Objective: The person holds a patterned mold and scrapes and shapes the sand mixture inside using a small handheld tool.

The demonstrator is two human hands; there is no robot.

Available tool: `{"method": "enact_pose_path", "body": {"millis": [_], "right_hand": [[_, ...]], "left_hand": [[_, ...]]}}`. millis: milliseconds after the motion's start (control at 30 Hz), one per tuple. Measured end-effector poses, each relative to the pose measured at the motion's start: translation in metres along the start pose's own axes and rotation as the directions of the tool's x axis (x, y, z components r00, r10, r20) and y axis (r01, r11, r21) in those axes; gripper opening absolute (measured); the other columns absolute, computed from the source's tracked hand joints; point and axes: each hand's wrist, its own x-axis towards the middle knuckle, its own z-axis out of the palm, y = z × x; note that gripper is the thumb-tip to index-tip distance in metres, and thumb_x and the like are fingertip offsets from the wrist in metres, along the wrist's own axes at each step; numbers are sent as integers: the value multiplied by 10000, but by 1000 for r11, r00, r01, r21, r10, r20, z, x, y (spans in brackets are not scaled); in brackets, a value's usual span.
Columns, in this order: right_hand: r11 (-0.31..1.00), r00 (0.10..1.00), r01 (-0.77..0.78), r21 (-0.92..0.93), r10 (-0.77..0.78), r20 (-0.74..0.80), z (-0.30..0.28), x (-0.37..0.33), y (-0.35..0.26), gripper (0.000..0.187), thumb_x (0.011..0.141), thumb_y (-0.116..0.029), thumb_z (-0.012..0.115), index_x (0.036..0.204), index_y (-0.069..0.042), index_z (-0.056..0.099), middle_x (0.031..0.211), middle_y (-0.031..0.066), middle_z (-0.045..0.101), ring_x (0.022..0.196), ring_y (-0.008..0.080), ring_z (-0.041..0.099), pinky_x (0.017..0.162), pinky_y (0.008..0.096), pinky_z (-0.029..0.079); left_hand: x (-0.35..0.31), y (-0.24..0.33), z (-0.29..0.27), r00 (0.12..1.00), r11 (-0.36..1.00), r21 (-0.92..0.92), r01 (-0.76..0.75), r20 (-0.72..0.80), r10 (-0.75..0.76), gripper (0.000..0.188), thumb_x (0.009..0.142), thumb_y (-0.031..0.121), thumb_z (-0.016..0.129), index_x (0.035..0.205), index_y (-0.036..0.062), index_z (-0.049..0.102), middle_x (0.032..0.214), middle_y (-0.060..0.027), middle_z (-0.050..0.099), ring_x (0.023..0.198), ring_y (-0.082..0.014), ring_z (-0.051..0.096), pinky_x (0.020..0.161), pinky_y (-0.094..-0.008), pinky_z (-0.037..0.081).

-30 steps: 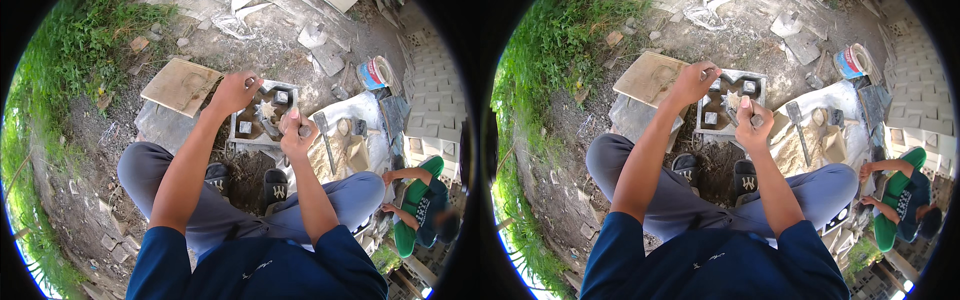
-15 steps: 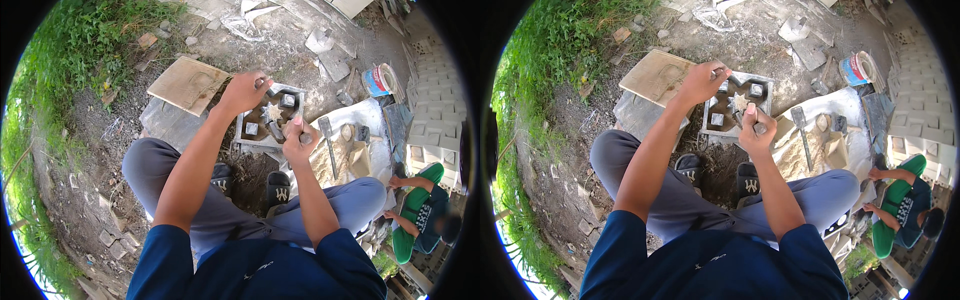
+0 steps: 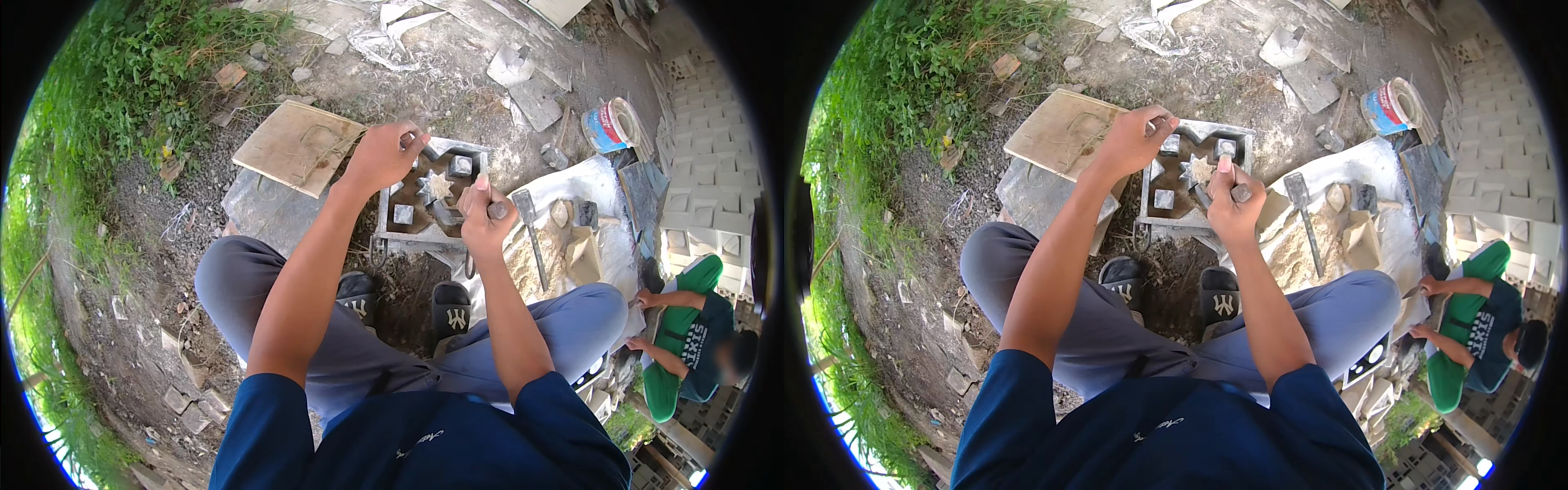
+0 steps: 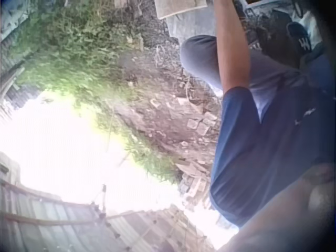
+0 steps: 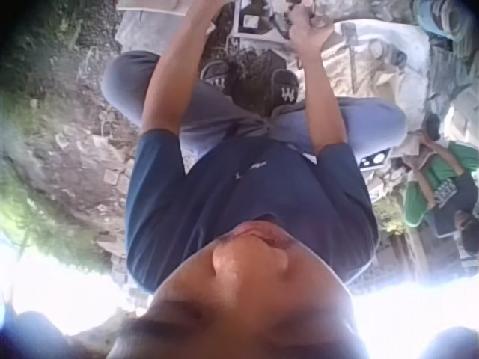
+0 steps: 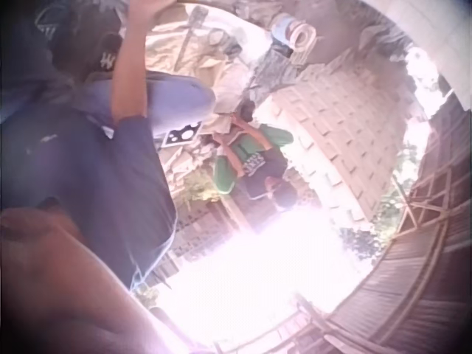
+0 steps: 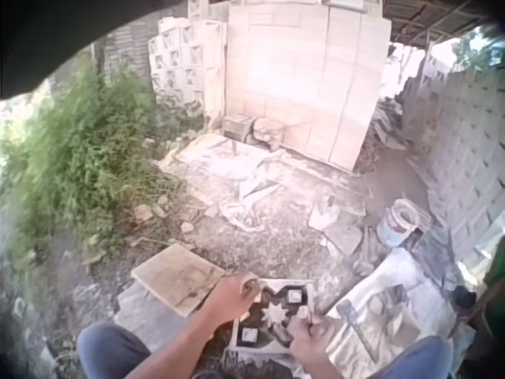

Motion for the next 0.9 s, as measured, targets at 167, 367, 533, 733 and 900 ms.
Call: {"method": "enact_pose_path", "body": {"millis": [167,367,533,733,900], "right_hand": [[995,999,47,-92,-46,18,-7,-1,7,485,1096,-154,491,638,-41,378,573,-18,362,532,79,309,495,286,280],[998,999,27,56,-25,-35,-5,-2,-13,496,1100,-158,486,625,-64,380,577,-25,365,525,80,328,487,289,269],[994,990,-102,26,104,-96,-5,3,2,497,1096,-179,504,628,-66,381,576,-23,373,504,79,321,474,289,259],[985,982,-167,-29,164,-99,-1,0,1,498,1093,-185,514,630,-61,376,584,-34,369,512,69,317,482,281,247],[992,996,92,-89,-89,30,3,-10,-14,466,1088,-155,514,644,-72,399,592,-43,380,525,49,319,471,278,248]], "left_hand": [[3,11,0,999,999,-18,-34,20,35,291,976,294,686,1027,8,710,799,-164,697,687,-260,656,679,-376,519],[2,10,1,999,999,-2,-35,23,35,349,978,346,671,1062,11,720,796,-181,697,696,-267,664,680,-391,515],[4,6,-3,999,999,15,33,31,-33,312,976,310,677,1057,12,719,814,-184,703,709,-263,674,684,-380,520],[4,8,3,999,999,-21,-37,35,38,311,974,309,682,1061,12,716,831,-180,711,713,-258,674,686,-379,523],[-1,6,-6,1000,1000,21,-20,23,20,306,975,305,675,1049,10,713,831,-176,710,706,-269,666,686,-383,520]]}}
